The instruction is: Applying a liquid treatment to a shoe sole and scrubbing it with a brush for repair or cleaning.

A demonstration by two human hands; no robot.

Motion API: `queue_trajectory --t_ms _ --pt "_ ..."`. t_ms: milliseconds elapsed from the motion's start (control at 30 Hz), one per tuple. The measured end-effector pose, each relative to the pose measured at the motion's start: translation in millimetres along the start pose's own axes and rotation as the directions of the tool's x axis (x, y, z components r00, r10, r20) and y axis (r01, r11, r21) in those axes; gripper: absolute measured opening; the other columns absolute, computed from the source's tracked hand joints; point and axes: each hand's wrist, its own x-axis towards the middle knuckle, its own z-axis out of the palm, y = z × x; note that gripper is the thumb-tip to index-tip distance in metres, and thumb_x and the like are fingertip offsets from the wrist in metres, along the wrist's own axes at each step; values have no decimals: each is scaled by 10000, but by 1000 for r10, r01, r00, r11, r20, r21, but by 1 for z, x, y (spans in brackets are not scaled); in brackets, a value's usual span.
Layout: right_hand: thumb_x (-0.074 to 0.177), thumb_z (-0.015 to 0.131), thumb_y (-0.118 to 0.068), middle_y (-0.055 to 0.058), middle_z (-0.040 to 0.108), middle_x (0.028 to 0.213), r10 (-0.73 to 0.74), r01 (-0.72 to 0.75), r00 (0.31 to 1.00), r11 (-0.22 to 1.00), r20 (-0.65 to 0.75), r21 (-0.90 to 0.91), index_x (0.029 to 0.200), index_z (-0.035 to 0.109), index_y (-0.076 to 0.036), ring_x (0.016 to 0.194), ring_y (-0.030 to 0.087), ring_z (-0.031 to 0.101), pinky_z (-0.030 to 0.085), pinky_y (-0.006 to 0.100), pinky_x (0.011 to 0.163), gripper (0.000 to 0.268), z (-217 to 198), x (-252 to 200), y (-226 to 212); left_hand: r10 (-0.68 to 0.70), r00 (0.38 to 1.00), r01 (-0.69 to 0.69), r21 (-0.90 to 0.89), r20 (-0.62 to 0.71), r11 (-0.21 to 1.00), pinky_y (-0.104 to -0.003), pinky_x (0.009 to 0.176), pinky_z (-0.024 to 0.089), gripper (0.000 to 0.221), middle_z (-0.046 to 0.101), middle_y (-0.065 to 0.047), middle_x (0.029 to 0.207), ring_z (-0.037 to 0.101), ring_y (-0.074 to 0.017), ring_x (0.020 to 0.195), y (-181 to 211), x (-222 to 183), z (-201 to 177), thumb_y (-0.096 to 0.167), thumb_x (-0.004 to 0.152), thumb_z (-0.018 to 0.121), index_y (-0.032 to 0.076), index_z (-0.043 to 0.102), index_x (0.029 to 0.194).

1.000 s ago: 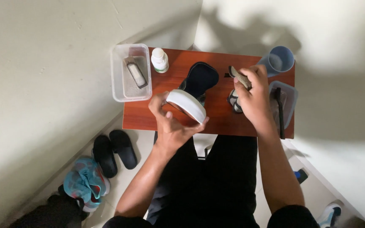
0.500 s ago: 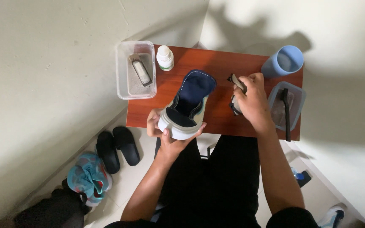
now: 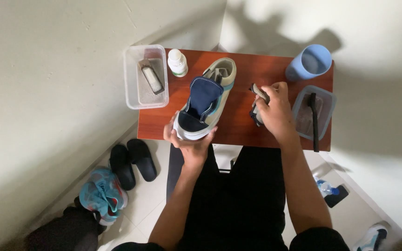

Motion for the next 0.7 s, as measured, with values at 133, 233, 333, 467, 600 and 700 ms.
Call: queue_trajectory --t_ms 133,233,333,467,600,700 --pt "962 685 -175 161 507 1211 23 -23 1000 1000 17 16 1159 668 -12 981 414 696 635 471 717 256 9 0 16 -82 996 88 -167 40 982 -688 1027 406 1108 396 -304 1239 520 -599 1214 -7 -22 -2 259 670 1002 -52 198 1364" --pt "934 688 -124 168 517 1188 15 -15 1000 999 4 42 1137 682 3 988 423 696 637 477 723 240 13 -2 25 -306 927 326 -63 218 943 -372 1123 231 764 665 60 1173 314 -184 1288 -21 -38 -8 265 664 983 105 582 1293" --pt "947 666 -163 143 494 1216 19 -18 999 1000 28 -19 1176 672 -22 1023 395 689 638 459 754 269 14 5 27 -4 995 21 -177 98 984 -720 1055 362 1194 231 -252 1413 470 -585 1311 -1 -8 -15 168 663 1007 104 188 1530" --pt "951 670 -172 131 471 1220 11 -9 999 999 37 -41 1201 657 -41 1065 374 672 642 426 751 283 16 -6 34 -14 995 28 -144 96 989 -723 1143 222 1293 156 -263 1495 260 -526 1455 8 -16 -29 460 589 1005 86 196 1525" --pt "928 680 -153 138 466 1211 -12 13 998 1000 61 -21 1209 630 -38 1101 370 646 632 413 758 308 12 -5 28 5 994 13 -156 113 988 -698 1171 158 1273 167 -231 1506 167 -433 1486 16 -16 -29 520 595 992 65 211 1493" --pt "958 691 -180 139 449 1152 -75 77 997 996 31 -48 1230 593 -35 1067 384 602 605 408 775 323 3 -1 15 -3 992 22 -146 126 989 -691 1191 153 1324 172 -272 1473 199 -470 1474 16 -30 -29 455 493 1046 46 227 1449"
